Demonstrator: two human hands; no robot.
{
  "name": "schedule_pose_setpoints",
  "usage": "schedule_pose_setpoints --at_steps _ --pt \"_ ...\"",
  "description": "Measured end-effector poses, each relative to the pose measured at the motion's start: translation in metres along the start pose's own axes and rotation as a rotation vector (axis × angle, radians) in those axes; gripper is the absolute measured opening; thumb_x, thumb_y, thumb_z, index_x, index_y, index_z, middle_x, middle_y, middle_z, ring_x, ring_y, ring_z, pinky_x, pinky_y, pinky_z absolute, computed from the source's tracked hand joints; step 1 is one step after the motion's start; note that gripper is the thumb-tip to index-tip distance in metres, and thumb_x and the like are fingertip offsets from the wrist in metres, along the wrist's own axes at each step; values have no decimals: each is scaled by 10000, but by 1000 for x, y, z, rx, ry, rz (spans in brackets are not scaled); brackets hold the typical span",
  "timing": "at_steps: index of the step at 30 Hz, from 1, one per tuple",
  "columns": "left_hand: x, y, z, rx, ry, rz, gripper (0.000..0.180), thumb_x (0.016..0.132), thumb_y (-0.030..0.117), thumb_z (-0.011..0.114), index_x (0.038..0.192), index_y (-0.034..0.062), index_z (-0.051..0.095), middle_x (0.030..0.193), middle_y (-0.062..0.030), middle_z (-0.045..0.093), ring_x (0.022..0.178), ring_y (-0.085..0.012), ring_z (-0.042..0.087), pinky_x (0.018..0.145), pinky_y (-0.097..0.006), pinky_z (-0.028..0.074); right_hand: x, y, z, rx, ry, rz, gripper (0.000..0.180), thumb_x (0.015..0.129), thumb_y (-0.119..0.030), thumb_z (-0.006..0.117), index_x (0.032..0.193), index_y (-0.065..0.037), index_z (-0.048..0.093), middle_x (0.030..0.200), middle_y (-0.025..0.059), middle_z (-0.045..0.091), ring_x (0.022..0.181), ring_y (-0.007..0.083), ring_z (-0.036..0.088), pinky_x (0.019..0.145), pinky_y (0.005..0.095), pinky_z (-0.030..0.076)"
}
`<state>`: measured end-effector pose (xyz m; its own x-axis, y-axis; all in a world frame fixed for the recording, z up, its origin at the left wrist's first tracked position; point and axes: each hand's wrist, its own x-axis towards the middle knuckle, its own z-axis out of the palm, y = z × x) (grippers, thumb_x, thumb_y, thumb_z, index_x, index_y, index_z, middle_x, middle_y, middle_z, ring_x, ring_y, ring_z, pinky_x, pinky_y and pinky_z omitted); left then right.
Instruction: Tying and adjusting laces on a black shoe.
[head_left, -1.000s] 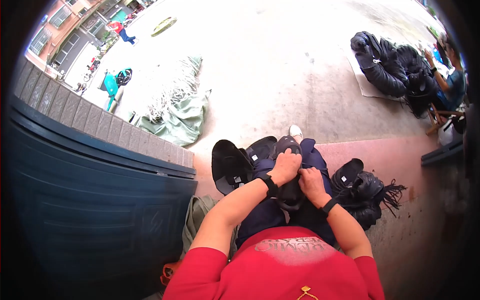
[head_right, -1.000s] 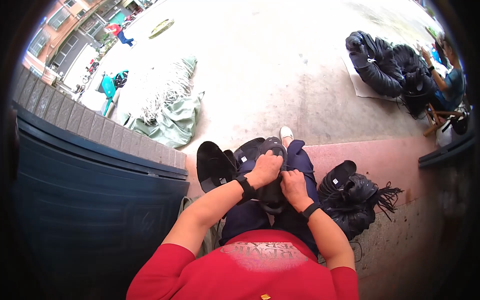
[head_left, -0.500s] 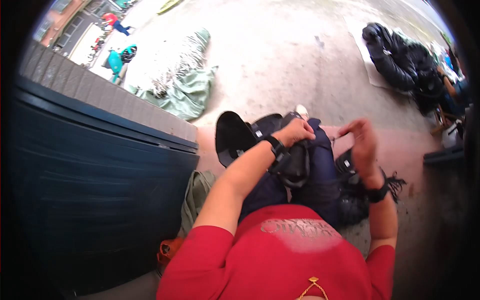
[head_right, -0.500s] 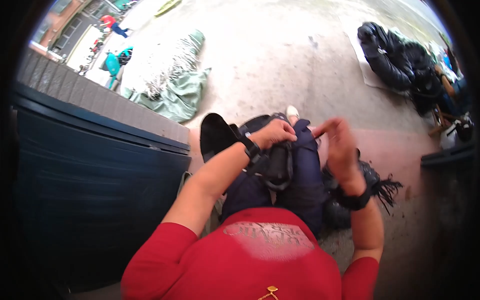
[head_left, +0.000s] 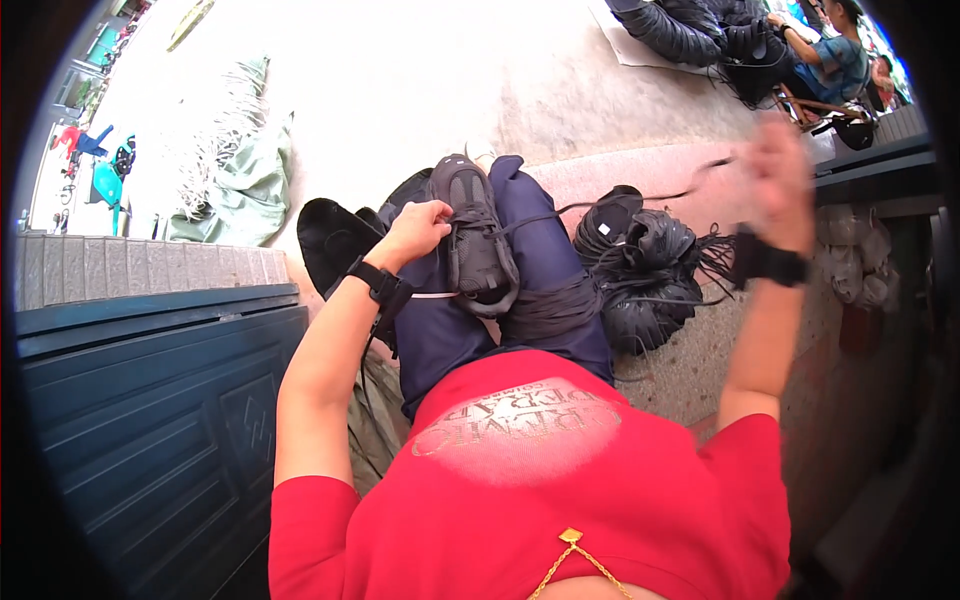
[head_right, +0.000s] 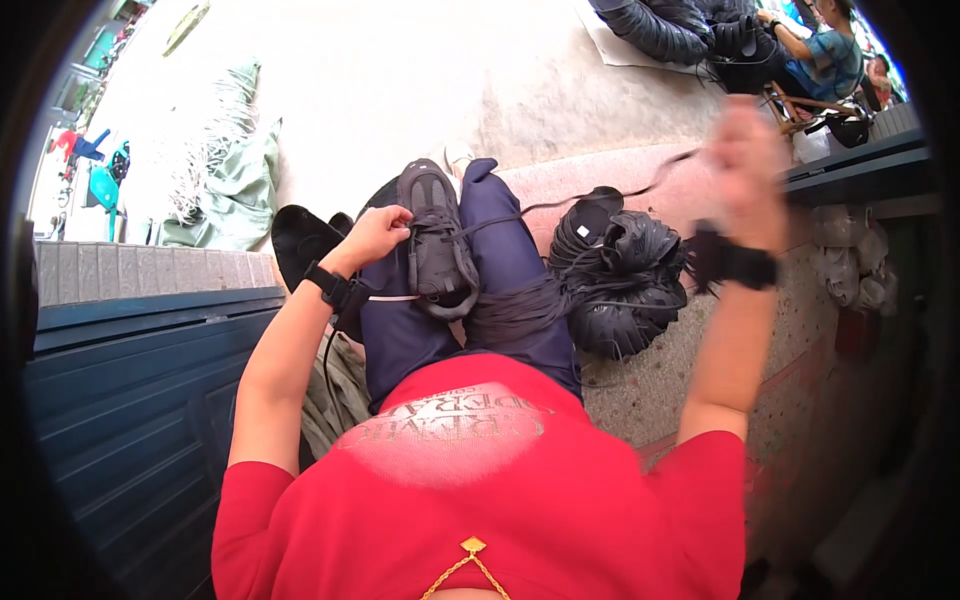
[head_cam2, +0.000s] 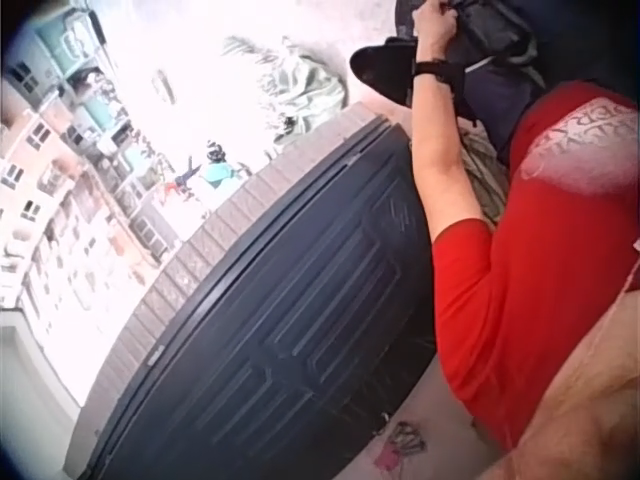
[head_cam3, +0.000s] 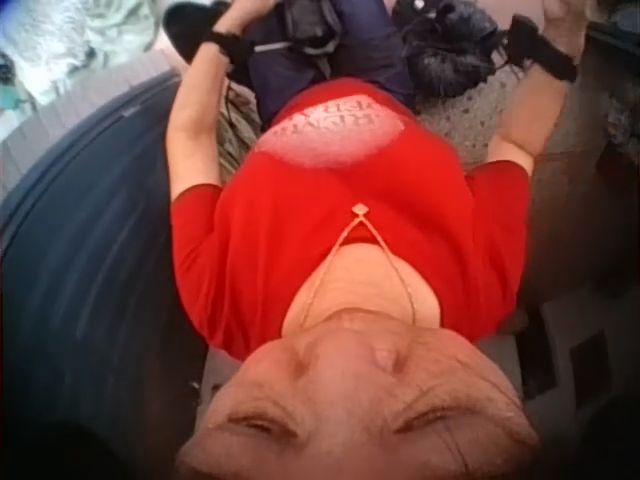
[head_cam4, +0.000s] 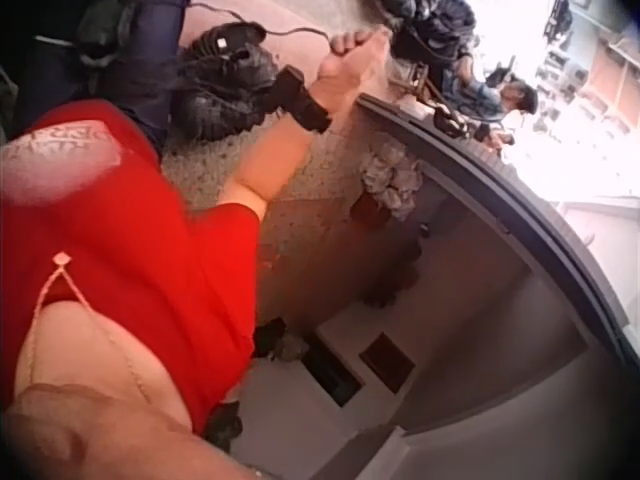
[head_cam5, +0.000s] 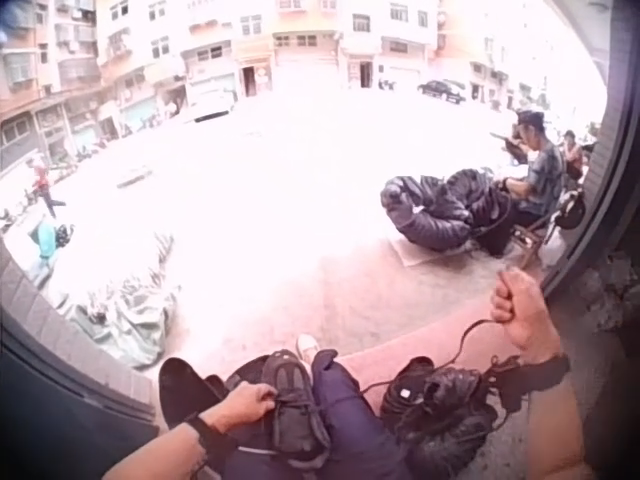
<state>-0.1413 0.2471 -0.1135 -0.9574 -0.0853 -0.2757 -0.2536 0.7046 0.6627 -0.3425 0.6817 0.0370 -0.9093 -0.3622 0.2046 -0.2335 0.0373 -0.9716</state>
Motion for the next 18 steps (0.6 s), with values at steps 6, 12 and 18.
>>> schedule_pose_setpoints --at_steps 6,12,18 --pt "-5 2 -8 257 -16 -3 179 761 201 576 840 55 644 762 -134 618 809 -297 562 732 -384 457 -58 63 257 -592 -670 165 201 752 -220 582 840 -49 640 850 128 632 790 255 615 692 348 478" --pt "-29 23 -15 524 57 181 157 765 188 571 751 44 633 693 -150 601 736 -320 562 659 -405 464 -93 98 330 -775 -515 -128 131 732 -170 561 742 -41 584 708 146 605 695 296 614 611 378 493" --pt "-33 20 -8 647 94 164 145 770 170 543 779 56 631 683 -162 593 718 -315 568 638 -416 466 -94 99 346 -1003 -496 -189 74 739 -97 512 759 -38 554 713 121 603 657 234 625 564 329 500"
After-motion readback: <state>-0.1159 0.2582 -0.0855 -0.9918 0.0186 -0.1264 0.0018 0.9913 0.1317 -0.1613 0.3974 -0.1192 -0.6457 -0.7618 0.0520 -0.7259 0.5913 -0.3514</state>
